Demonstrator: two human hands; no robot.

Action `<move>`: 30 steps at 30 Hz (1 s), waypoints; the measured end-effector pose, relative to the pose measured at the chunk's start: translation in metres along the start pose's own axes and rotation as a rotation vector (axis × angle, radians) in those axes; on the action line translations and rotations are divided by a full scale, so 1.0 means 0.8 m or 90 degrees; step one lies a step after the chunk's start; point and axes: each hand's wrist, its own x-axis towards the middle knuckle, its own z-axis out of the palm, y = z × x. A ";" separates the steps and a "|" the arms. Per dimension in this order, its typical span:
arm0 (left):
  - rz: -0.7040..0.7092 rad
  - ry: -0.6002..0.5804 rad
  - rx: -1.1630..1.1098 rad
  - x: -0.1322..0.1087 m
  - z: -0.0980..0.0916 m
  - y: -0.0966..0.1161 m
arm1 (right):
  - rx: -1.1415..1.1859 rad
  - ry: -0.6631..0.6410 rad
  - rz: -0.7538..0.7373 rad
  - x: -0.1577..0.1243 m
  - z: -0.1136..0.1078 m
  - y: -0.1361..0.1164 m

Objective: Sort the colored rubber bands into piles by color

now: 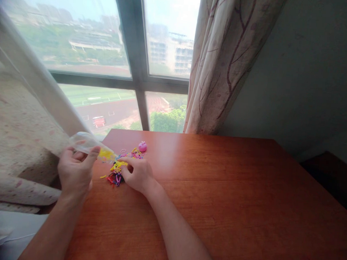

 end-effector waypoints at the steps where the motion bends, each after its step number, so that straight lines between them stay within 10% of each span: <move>1: -0.024 0.008 -0.017 0.000 0.000 -0.001 | -0.017 -0.012 -0.023 -0.002 -0.001 -0.001; 14: -0.278 -0.171 -0.051 -0.006 0.003 -0.005 | -0.197 -0.146 -0.044 -0.002 -0.010 -0.022; 25: -0.185 -0.133 -0.087 -0.007 0.005 -0.005 | 0.529 -0.292 0.149 0.006 -0.007 -0.022; 30: -0.185 -0.121 -0.085 -0.005 0.002 -0.004 | 0.592 -0.322 0.202 0.009 -0.015 -0.013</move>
